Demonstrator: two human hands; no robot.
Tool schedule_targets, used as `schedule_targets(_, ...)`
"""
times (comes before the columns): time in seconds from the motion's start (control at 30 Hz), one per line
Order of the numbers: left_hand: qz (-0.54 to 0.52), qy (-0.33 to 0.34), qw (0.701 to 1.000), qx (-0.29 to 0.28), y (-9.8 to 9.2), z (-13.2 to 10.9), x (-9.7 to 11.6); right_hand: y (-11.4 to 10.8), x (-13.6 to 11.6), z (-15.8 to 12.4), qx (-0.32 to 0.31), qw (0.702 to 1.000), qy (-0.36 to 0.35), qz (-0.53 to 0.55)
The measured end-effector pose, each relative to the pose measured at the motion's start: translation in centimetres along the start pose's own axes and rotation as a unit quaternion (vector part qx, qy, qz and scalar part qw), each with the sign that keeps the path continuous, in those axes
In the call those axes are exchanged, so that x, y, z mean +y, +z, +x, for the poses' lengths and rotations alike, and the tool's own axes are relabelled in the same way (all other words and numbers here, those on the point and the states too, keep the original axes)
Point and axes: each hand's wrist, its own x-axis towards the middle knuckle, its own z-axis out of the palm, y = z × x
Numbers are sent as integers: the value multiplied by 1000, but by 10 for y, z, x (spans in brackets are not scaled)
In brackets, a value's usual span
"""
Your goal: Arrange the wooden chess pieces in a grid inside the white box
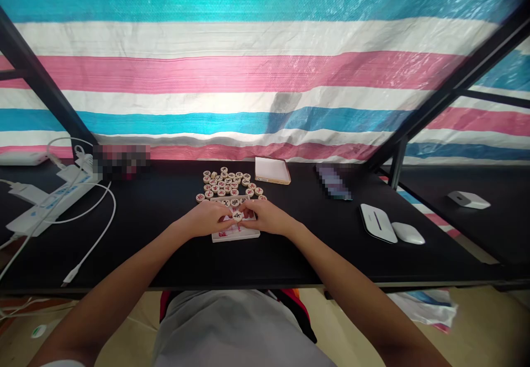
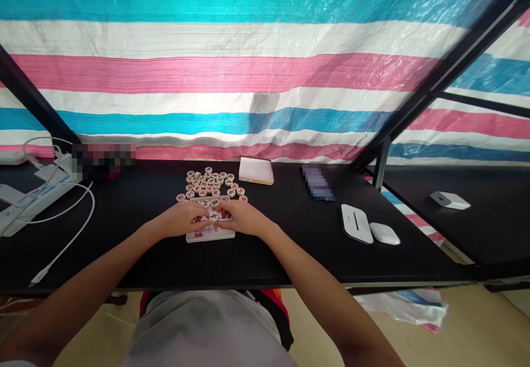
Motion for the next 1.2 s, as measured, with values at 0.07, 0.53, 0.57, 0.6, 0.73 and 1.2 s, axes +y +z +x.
schedule_targets(0.07, -13, -19, 999, 23, -1, 0, 2, 0, 0, 0, 26, 1000, -2, -3)
schedule_targets(0.53, -243, -96, 963, 62, 2, 5, 10, 0, -2, 0, 58, 997, -39, -30)
schedule_targets(0.57, -244, -92, 964, 59, 2, 4, 9, -1, -3, -1, 52, 997, -45, -25)
schedule_targets(0.6, -244, -90, 964, 56, 2, 4, 8, -2, -4, -2, 46, 998, -48, -22)
schedule_targets(0.73, -238, -103, 964, 58, 1, 3, 5, -2, -3, -2, 46, 998, -49, -21)
schedule_targets(1.2, -326, -148, 932, 52, -3, 5, 6, 3, 2, -1, 140, 984, -97, -50)
